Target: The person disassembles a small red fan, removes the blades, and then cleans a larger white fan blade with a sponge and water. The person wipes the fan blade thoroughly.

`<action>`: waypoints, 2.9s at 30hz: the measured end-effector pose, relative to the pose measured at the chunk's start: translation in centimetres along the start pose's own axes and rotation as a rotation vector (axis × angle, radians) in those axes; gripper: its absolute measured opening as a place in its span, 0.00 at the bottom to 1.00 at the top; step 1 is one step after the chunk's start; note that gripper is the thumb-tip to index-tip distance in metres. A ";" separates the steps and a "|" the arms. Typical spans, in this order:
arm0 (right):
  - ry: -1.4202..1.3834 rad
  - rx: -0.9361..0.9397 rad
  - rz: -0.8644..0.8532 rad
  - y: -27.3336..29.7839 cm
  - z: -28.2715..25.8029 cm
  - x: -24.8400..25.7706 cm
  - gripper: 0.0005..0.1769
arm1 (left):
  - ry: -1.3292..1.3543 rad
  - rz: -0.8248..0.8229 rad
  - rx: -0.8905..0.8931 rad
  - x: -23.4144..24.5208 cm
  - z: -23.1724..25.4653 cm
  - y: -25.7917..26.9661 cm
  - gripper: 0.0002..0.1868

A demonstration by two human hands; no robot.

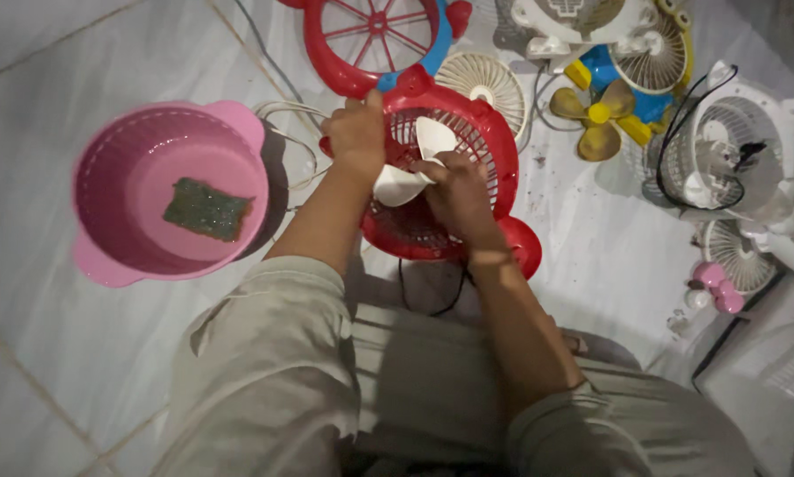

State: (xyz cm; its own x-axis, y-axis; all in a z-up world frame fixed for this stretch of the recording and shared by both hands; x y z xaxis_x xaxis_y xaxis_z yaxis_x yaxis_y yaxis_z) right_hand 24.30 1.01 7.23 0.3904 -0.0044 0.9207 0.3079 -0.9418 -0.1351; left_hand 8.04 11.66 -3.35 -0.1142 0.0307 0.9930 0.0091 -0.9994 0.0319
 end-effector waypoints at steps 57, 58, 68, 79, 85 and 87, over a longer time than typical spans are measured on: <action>0.292 0.682 -0.240 -2.5 -0.2 5.6 0.09 | 0.297 -0.439 -0.197 15.6 -1.0 7.7 0.21; 0.272 0.691 -0.214 -2.2 0.2 5.9 0.09 | 0.359 -0.258 -0.200 15.6 -1.6 6.7 0.23; -0.105 -0.344 0.077 -1.2 3.2 5.0 0.13 | 0.438 0.095 -0.317 5.2 -1.2 0.0 0.25; 0.107 -0.130 0.074 -0.2 0.9 0.1 0.30 | 1.026 0.051 -0.213 6.4 -1.1 -1.0 0.39; 0.110 -0.039 0.094 1.9 2.0 0.1 0.32 | 0.865 0.010 -0.219 7.5 -0.3 0.5 0.24; 0.068 0.044 0.175 1.3 2.8 0.6 0.34 | 0.901 0.223 -0.271 9.3 -0.3 2.4 0.18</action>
State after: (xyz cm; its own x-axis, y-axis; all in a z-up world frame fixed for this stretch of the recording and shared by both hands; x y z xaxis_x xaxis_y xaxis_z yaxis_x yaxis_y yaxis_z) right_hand 27.32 0.72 6.57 0.3821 -0.1909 0.9042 0.2785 -0.9092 -0.3096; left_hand 6.66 9.54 5.87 -0.8575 -0.0688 0.5098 -0.0938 -0.9535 -0.2865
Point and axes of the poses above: each hand's wrist, its own y-axis away from the middle knuckle, its own x-axis out of the back of the hand, z = x × y, the point moved 3 cm from there along -y, towards the middle knuckle, and after that the axes turned 7 degrees about -x, right-handed, at the moved point
